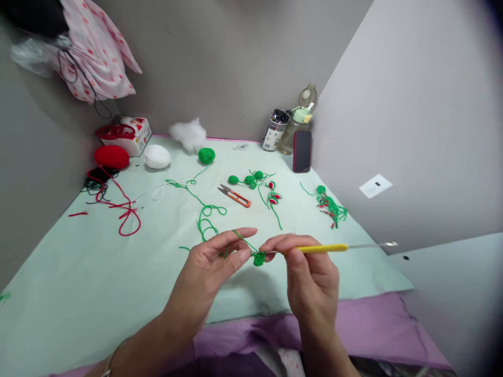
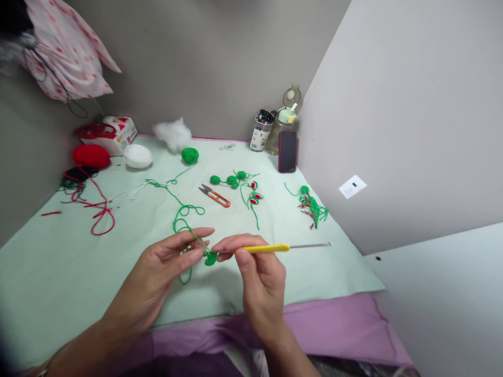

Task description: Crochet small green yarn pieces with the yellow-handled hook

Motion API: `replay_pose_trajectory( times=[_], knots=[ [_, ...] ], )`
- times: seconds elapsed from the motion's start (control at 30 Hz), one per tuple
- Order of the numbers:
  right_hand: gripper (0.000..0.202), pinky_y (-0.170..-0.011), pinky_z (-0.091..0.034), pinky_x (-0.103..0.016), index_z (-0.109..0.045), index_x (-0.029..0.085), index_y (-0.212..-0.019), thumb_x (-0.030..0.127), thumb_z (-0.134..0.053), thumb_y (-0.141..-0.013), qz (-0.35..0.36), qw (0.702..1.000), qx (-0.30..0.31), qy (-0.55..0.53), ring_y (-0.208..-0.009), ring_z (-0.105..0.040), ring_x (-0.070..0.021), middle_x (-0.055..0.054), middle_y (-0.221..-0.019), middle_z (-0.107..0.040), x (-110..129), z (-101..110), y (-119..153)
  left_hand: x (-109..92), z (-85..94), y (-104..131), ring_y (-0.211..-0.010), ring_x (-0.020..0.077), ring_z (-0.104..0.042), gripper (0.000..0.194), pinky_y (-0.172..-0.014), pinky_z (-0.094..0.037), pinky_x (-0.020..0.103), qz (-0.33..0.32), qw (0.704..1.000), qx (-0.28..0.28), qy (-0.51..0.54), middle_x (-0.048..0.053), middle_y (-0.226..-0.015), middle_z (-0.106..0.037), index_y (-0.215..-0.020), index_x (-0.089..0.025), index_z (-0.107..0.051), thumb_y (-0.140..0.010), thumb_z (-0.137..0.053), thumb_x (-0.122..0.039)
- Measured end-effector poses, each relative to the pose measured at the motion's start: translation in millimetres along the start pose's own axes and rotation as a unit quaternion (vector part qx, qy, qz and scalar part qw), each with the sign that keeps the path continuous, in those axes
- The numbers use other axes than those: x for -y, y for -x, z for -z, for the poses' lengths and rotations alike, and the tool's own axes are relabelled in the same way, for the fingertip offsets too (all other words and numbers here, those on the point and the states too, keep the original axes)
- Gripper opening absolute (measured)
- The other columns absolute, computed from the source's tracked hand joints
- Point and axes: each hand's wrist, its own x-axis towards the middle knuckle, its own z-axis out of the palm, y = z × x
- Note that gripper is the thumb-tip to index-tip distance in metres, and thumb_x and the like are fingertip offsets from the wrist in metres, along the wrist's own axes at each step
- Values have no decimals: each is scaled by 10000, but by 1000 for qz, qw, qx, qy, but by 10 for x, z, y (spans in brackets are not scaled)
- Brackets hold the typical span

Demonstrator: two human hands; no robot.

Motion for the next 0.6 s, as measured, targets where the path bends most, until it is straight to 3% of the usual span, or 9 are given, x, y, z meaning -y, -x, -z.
replay_pose_trajectory(
  times=[0.2,0.27,0.37,0.47,0.53,0.6],
  knots=[
    [253,-824,-622,-320,-716,211,-1170,95,-520,-1061,159,973,49,159,-976,-745,-175,-63,-1042,-781,65,13,49,36,-1,-37,-872,162,-556,243,-867,-420,284,-39,998,-34,-44,-33,-880,-711,-1090,-399,-862,-847,-876,-402],
    [248,-809,-633,-317,-713,197,-1173,75,-546,-1036,215,946,72,233,-981,-752,-184,-89,-1086,-787,75,22,52,36,-11,-49,-855,155,-554,256,-870,-417,280,-42,998,-33,-30,-38,-829,-691,-1098,-388,-863,-842,-883,-399],
    [261,-816,-650,-324,-727,200,-1170,57,-598,-995,286,881,90,365,-981,-753,-200,-109,-1136,-793,64,24,60,16,-42,-48,-843,146,-565,331,-858,-424,274,-22,999,-21,17,-40,-804,-671,-1154,-367,-847,-828,-900,-378],
    [313,-864,-647,-328,-764,207,-1170,20,-645,-950,327,833,73,441,-1031,-750,-221,-112,-1132,-782,15,8,86,-25,-78,-34,-801,133,-573,391,-820,-436,266,28,995,3,100,-37,-791,-658,-1162,-333,-845,-782,-934,-354],
    [365,-861,-647,-327,-776,237,-1189,3,-672,-927,327,834,57,441,-1042,-746,-226,-99,-1139,-768,-25,2,102,-51,-87,-33,-780,126,-565,412,-810,-437,260,72,986,25,147,-28,-787,-653,-1148,-299,-851,-752,-951,-353],
    [383,-813,-652,-341,-764,279,-1221,29,-658,-950,292,873,39,389,-1004,-745,-222,-80,-1140,-763,-49,7,102,-67,-78,-39,-790,127,-560,425,-803,-432,252,104,980,35,164,-16,-801,-651,-1139,-277,-855,-735,-959,-360]
  ],
)
